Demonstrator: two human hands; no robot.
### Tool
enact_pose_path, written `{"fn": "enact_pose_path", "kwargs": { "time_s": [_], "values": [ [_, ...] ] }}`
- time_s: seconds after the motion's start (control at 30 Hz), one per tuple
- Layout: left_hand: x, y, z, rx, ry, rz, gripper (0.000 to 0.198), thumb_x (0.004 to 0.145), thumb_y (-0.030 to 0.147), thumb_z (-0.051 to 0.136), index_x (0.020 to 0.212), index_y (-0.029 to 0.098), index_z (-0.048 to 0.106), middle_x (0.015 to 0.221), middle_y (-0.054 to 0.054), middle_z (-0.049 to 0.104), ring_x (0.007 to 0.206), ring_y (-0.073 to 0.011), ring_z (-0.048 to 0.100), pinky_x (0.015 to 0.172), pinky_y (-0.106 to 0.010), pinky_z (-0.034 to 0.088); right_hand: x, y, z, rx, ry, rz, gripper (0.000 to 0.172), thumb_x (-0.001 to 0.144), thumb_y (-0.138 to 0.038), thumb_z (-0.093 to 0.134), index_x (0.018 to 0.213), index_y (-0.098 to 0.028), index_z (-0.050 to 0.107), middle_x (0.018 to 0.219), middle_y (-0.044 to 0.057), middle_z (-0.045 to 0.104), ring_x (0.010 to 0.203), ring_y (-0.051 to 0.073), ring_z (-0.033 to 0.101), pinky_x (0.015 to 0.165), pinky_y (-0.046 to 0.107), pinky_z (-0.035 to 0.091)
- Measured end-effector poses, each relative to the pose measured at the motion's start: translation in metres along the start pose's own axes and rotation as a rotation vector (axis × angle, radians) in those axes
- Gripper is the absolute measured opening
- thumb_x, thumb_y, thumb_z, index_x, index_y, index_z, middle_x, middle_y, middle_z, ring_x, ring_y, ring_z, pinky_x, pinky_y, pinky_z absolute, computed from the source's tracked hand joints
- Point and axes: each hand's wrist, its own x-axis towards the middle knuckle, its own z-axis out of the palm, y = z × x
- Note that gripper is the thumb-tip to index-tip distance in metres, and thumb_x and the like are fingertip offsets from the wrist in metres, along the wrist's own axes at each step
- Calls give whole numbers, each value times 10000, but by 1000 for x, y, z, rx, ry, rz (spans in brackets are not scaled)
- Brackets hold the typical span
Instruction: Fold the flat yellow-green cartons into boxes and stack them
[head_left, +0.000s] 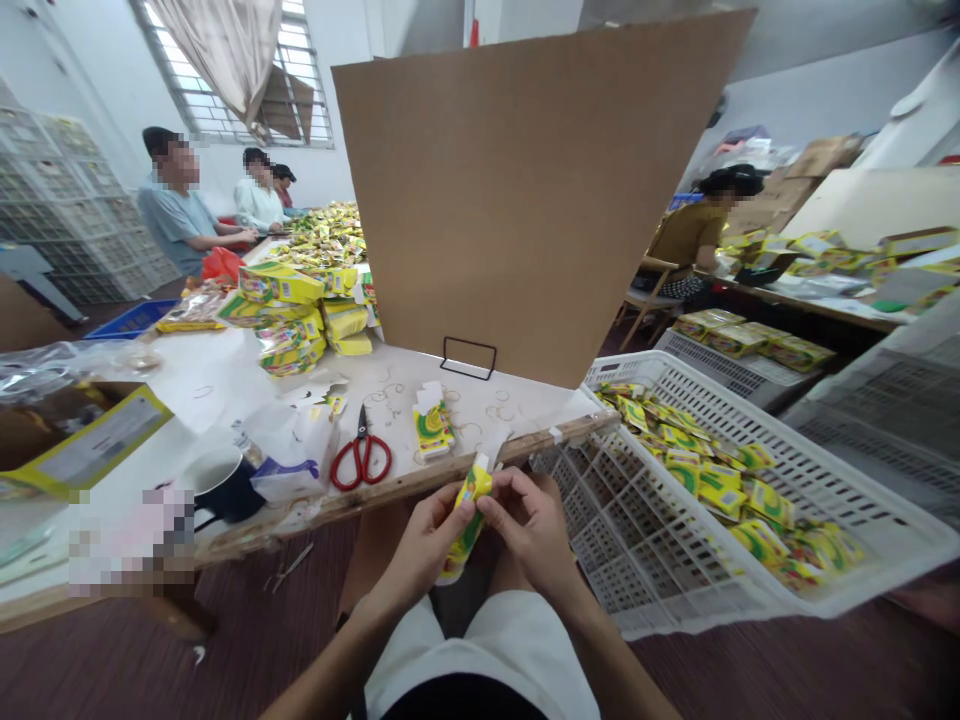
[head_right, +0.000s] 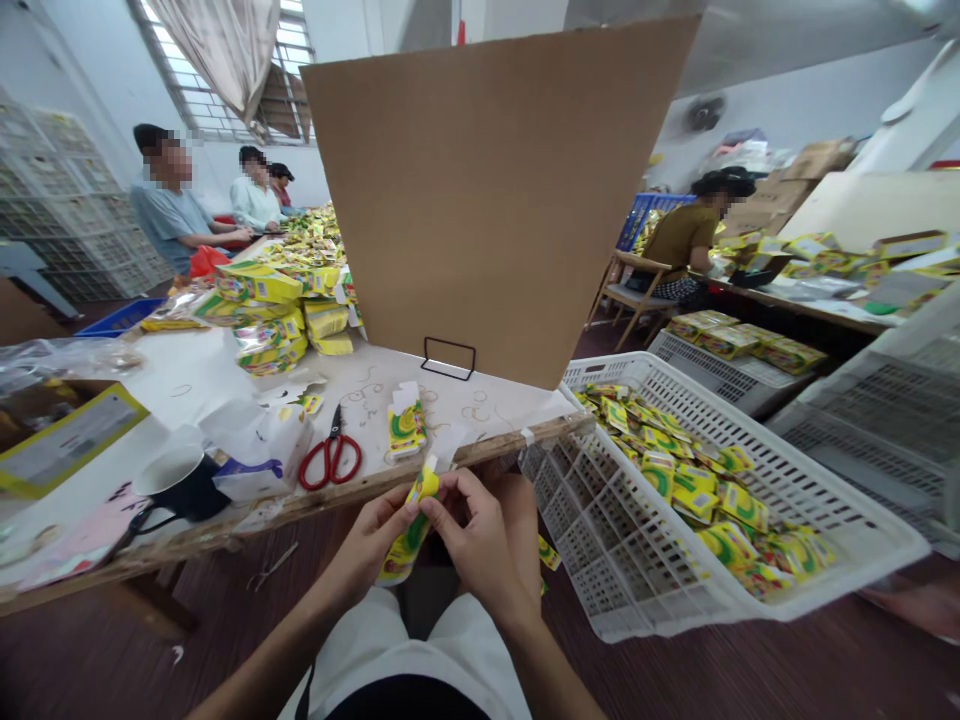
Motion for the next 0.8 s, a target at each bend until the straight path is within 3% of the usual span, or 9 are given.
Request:
{"fn": "enact_pose_path", "kwargs": {
  "time_s": [0.07, 0.13, 0.27, 0.4, 0.53, 0.67, 0.8],
  "values": [
    [1, -1, -1, 40, 38, 22, 441, 814, 461, 599, 1113, 138, 633, 995, -90, 698, 856, -206, 629, 784, -305, 487, -1, 3, 1, -93, 186, -66, 360, 790, -358, 667, 1107, -200, 600, 1094, 77, 593, 943, 212, 558, 847, 346, 476],
    [1, -4, 0, 82, 73, 49, 436, 840, 466, 561, 1119, 136, 617, 1010, -89, 692, 864, -207, 628, 772, -300, 493, -2, 7, 2, -106, 240, -36, 463, 793, -393, 657, 1203, -200, 566, 1162, 102, 587, 974, 233, 565, 860, 374, 482],
    [-1, -9, 2, 214, 87, 94, 394, 885, 432, 498, 1100, 119, 603, 1011, -96, 690, 869, -206, 629, 764, -291, 496, -4, 12, 4, 29, 51, 162, 377, 814, -490, 603, 969, -155, 680, 846, 79, 692, 779, 227, 625, 691, 333, 532],
    [1, -9, -2, 343, 45, 90, 350, 881, 392, 505, 1083, 122, 601, 987, -104, 695, 872, -222, 641, 758, -308, 509, -3, 17, 2, -11, 113, 199, 360, 800, -497, 613, 834, -144, 672, 772, 66, 685, 743, 221, 627, 664, 317, 524],
    [3, -6, -11, 322, 110, 119, 492, 819, 319, 610, 1251, 178, 421, 971, -96, 699, 849, -215, 664, 769, -332, 519, -3, 24, 1, 116, 110, 147, 301, 797, -409, 647, 982, -177, 595, 847, 61, 670, 784, 210, 639, 711, 328, 540],
    [0, 4, -15, 122, 2, 91, 623, 841, 296, 590, 1346, 215, 234, 996, -94, 695, 879, -209, 666, 784, -342, 517, -3, 27, -2, 234, 50, 72, 362, 819, -346, 634, 1133, -218, 505, 982, 77, 657, 893, 208, 644, 790, 352, 542],
    [-3, 13, -19, 101, -92, 78, 522, 822, 281, 629, 1272, 202, 375, 1040, -100, 673, 951, -208, 642, 815, -315, 496, -2, 20, -12, 188, -71, 44, 389, 841, -345, 608, 1200, -232, 512, 975, 66, 653, 905, 205, 634, 823, 351, 527]
  ]
}}
